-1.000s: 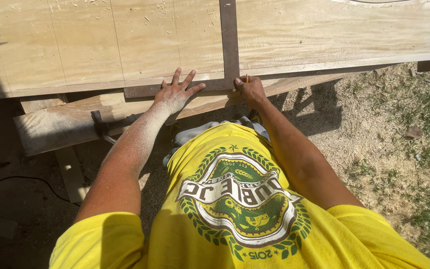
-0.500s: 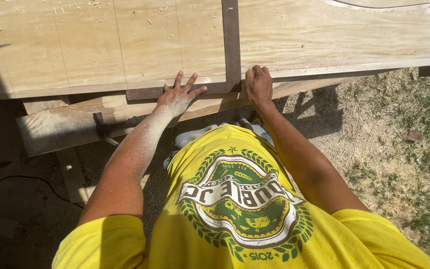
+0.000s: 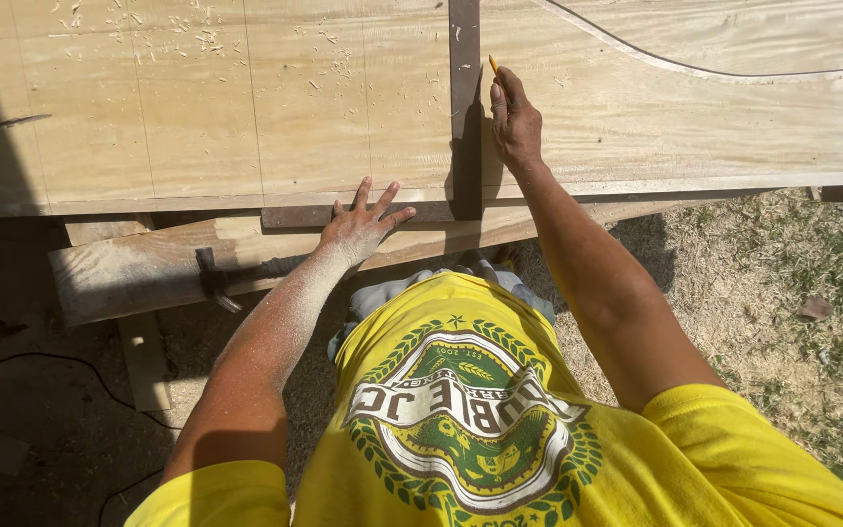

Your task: The person holds a steel L-square against a large plywood panel and marks straight lines with a pencil, repositioning the square to make several marks. They then pick up a hammer and a thin wooden strip, position the strip along the panel edge, and hammer nails to fasten the strip to the panel.

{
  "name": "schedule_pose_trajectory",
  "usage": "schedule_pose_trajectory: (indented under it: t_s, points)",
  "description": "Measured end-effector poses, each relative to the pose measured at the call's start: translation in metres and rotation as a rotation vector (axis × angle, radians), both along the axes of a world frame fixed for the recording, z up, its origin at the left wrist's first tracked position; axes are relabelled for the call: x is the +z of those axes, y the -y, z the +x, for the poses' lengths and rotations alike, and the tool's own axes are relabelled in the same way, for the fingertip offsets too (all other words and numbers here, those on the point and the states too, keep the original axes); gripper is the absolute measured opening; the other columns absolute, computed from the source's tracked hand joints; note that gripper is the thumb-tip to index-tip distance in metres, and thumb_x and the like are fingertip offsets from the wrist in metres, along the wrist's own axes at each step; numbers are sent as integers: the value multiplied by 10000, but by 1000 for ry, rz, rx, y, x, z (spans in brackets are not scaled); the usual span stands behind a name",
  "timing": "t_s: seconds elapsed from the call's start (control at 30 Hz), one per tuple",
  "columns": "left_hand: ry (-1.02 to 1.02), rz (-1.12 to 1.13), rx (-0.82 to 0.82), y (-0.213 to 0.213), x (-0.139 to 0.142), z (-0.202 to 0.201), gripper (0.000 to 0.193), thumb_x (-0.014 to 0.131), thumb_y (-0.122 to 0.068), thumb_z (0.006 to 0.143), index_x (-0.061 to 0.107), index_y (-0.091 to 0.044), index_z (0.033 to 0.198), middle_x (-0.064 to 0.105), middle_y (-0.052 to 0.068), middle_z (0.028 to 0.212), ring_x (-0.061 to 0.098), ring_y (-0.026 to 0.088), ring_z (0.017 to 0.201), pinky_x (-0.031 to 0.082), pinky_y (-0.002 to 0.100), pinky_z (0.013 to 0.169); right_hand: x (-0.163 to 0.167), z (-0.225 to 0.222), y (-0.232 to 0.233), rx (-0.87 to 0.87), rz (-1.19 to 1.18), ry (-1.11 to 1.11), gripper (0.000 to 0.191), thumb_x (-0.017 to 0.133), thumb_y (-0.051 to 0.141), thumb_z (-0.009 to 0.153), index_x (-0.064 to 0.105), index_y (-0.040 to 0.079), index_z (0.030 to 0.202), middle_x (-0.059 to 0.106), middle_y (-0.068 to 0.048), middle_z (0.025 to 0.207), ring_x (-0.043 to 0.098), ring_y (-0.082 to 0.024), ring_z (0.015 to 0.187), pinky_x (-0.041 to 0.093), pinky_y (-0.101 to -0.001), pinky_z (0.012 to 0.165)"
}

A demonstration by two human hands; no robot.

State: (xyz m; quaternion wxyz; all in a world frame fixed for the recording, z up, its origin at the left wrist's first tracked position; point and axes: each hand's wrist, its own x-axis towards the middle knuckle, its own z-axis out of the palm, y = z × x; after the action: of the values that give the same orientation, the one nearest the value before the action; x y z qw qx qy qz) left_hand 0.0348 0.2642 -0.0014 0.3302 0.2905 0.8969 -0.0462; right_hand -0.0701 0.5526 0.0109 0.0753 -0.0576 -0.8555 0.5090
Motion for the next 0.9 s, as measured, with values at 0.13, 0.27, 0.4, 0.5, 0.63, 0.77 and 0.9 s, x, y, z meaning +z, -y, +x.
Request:
schedule_pose_trajectory:
  t_s: [0.13,0.27,0.4,0.5,0.63,0.77,0.9]
  points:
    - [4,-6,-15,1,1,-1,771,408,-83,1033,141,-544,1592,-79,-17,1733,41,433,1564,343,723,1128,5,-48,-7,86,2,69,453,464,402,1121,479,173,1512,661,-140,1423,682,-284,1267,577,-383,991]
    - [22,1,-8,1,1,-3,827,445,-31,1005,150,-540,1587,-78,-34,1726,32,428,1564,343,718,1126,10,-87,-7,160,48,47,444,443,373,1140,453,166,1533,606,-168,1478,579,-344,1371,503,-425,1102]
    - [44,13,12,1,0,-3,833,463,-40,1000,150,-548,1580,-82,-37,1722,33,427,1564,351,715,1129,16,-113,-5,181,77,49,436,433,356,1139,446,168,1532,595,-187,1476,567,-373,1369,494,-447,1104]
    - [24,8,-3,2,-1,-4,802,451,-55,1020,154,-542,1584,-77,-28,1727,40,438,1565,362,727,1114,18,-127,-5,164,120,113,431,446,353,1130,462,182,1525,625,-183,1437,594,-370,1337,502,-447,1080]
    - [9,-2,-27,4,-5,-3,817,446,-49,1008,145,-531,1595,-71,-16,1723,47,452,1554,369,736,1096,17,-134,-7,226,177,3,384,511,278,1125,517,134,1481,661,-213,1380,624,-376,1297,516,-440,1054]
    - [6,43,-5,4,-9,0,789,447,-64,1011,178,-540,1580,-50,-33,1721,64,442,1553,364,740,1101,21,-131,-16,218,260,17,317,566,233,1098,626,149,1397,736,-204,1175,717,-348,1098,554,-439,919]
    - [-13,34,-28,3,-10,2,781,449,-63,1018,178,-513,1596,-45,-8,1726,74,459,1551,378,753,1082,24,-109,-26,264,349,9,326,581,169,1074,675,160,1386,744,-215,1041,725,-379,937,537,-481,817]
